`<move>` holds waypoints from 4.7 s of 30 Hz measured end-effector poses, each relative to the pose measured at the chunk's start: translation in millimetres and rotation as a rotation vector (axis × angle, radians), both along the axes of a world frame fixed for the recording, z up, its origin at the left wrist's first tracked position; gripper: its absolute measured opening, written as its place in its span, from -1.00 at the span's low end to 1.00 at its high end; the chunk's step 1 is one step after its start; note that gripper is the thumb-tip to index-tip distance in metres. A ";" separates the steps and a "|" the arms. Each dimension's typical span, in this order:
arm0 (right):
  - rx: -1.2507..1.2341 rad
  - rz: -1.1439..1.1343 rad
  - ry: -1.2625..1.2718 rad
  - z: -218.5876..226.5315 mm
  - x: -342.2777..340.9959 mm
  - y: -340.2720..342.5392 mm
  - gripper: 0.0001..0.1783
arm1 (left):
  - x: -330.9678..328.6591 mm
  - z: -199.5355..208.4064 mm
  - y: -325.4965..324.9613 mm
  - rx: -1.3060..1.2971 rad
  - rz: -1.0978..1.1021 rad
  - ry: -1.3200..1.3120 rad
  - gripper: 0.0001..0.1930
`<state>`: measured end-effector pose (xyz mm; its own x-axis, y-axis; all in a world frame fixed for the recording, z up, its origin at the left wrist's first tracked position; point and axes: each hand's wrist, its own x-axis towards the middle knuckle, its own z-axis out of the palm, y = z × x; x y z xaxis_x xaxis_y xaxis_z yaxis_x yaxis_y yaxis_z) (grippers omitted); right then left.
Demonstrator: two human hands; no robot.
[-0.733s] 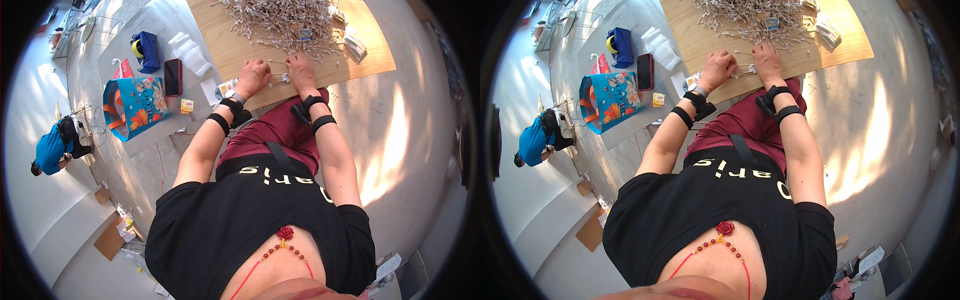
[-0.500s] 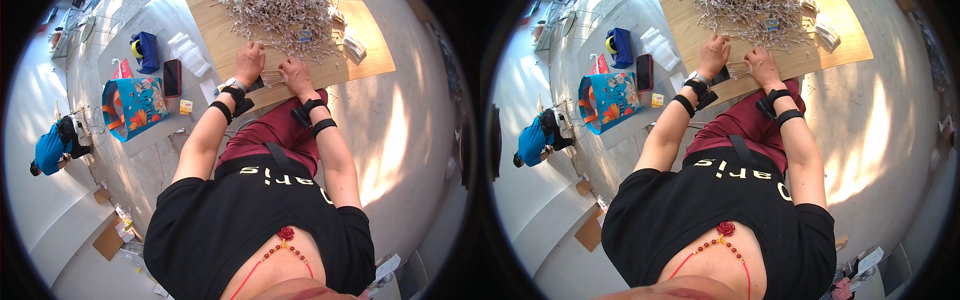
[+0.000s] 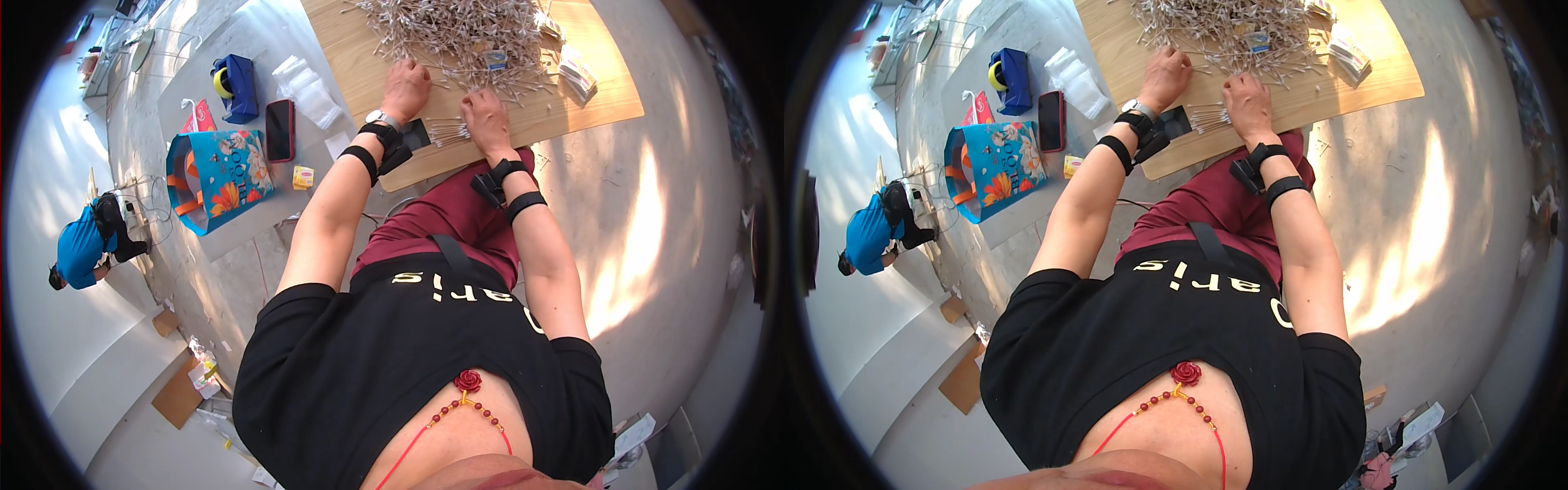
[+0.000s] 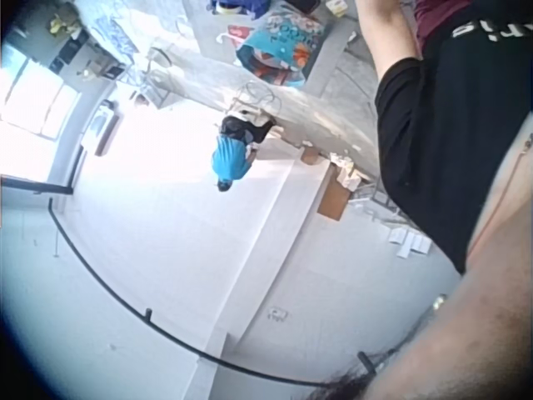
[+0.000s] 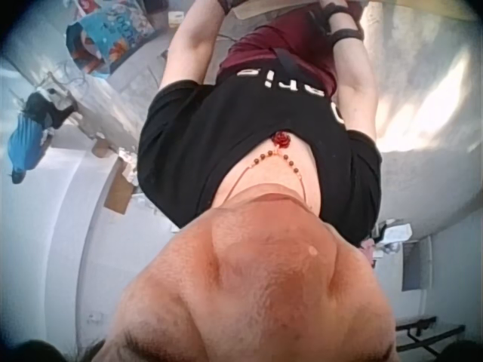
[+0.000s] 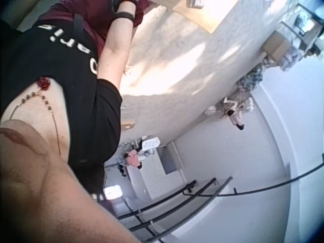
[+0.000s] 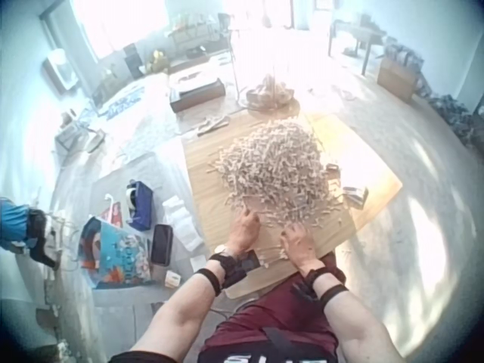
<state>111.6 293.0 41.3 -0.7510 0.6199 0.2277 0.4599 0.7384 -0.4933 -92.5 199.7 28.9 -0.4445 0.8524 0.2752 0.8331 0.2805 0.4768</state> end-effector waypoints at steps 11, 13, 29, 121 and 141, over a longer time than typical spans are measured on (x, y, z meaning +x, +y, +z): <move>0.070 -0.001 0.017 -0.4 -43.4 0.5 -0.83 | -0.2 10.2 -43.5 0.155 0.269 -0.318 -0.85; 0.083 0.001 -0.022 -2.5 -50.3 0.1 -0.83 | 1.6 11.4 -49.0 0.167 0.235 -0.178 -0.85; 0.189 -0.011 -0.096 -22.6 -46.2 4.1 -0.90 | 8.2 14.9 -37.5 0.148 0.115 -0.159 -0.93; -0.223 -0.181 0.360 6.2 35.2 -16.9 -0.86 | 132.5 17.4 -78.1 -0.223 -0.100 0.090 0.02; -0.046 -0.198 0.348 -7.0 61.9 -47.7 -0.86 | 90.6 -3.1 -65.3 -0.277 -0.402 0.203 -0.01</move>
<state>173.5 245.4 34.3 -0.4994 0.7602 0.4155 0.3906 0.6256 -0.6753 -1.9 134.5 25.8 -0.0283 0.9977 0.0624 0.9688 0.0120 0.2476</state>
